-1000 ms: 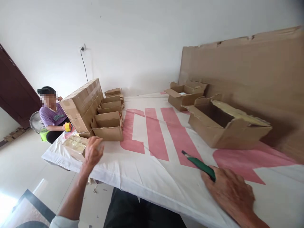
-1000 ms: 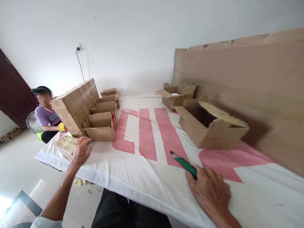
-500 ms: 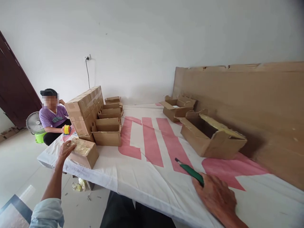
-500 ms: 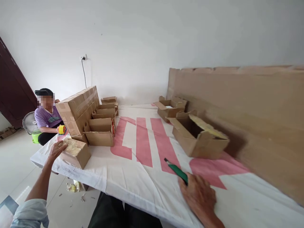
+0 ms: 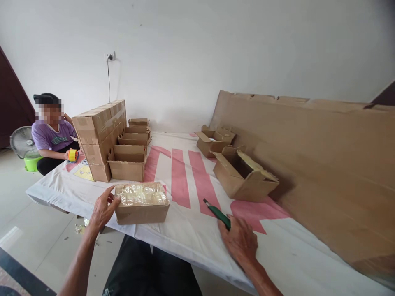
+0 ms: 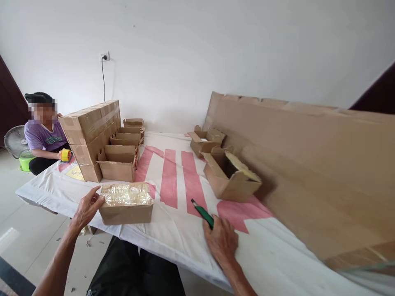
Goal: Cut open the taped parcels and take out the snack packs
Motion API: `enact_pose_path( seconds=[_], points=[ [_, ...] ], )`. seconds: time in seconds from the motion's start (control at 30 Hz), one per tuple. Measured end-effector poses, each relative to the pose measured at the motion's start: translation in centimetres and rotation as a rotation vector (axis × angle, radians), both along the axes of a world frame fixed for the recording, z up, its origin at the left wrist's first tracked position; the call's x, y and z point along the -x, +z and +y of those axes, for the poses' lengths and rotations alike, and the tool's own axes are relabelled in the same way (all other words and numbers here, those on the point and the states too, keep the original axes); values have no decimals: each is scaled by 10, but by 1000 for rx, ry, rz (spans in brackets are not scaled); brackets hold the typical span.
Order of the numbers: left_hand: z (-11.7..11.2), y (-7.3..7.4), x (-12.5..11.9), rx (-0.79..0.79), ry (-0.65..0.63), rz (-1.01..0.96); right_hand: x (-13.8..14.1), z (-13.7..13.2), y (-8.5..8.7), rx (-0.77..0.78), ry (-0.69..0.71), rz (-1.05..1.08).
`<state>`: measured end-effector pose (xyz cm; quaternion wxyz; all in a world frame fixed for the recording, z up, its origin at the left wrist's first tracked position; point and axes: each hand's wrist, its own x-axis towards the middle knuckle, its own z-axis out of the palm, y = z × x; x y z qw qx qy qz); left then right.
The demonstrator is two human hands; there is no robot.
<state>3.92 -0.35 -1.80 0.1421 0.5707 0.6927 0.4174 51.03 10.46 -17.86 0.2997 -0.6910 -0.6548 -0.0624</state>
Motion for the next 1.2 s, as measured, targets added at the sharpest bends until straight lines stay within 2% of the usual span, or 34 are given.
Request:
enact_pose_path(
  seconds=[0.1, 0.2, 0.3, 0.37, 0.47, 0.57, 0.73, 1.0, 1.2],
  points=[
    [5, -5, -2, -41, -29, -166, 6, -2, 10, -84, 36, 70],
    [9, -13, 3, -47, -42, -271, 27, -5, 31, -118, 187, 313],
    [9, -20, 5, -28, -36, -384, 63, -11, 58, 64, 355, 695],
    [8, -22, 5, -12, -39, -432, 89, -18, 76, 191, 489, 871],
    [6, -19, 5, 15, -93, -470, 121, -26, 97, 266, 658, 948],
    [6, -14, 5, 25, -145, -472, 139, -31, 109, 279, 718, 912],
    [8, -9, 5, 32, -169, -473, 148, -34, 112, 261, 676, 888],
    [8, -13, 1, -2, -162, -493, 143, -41, 102, 257, 658, 900],
    [3, -10, -5, -47, -165, -429, 143, -44, 101, 251, 647, 905]
  ],
)
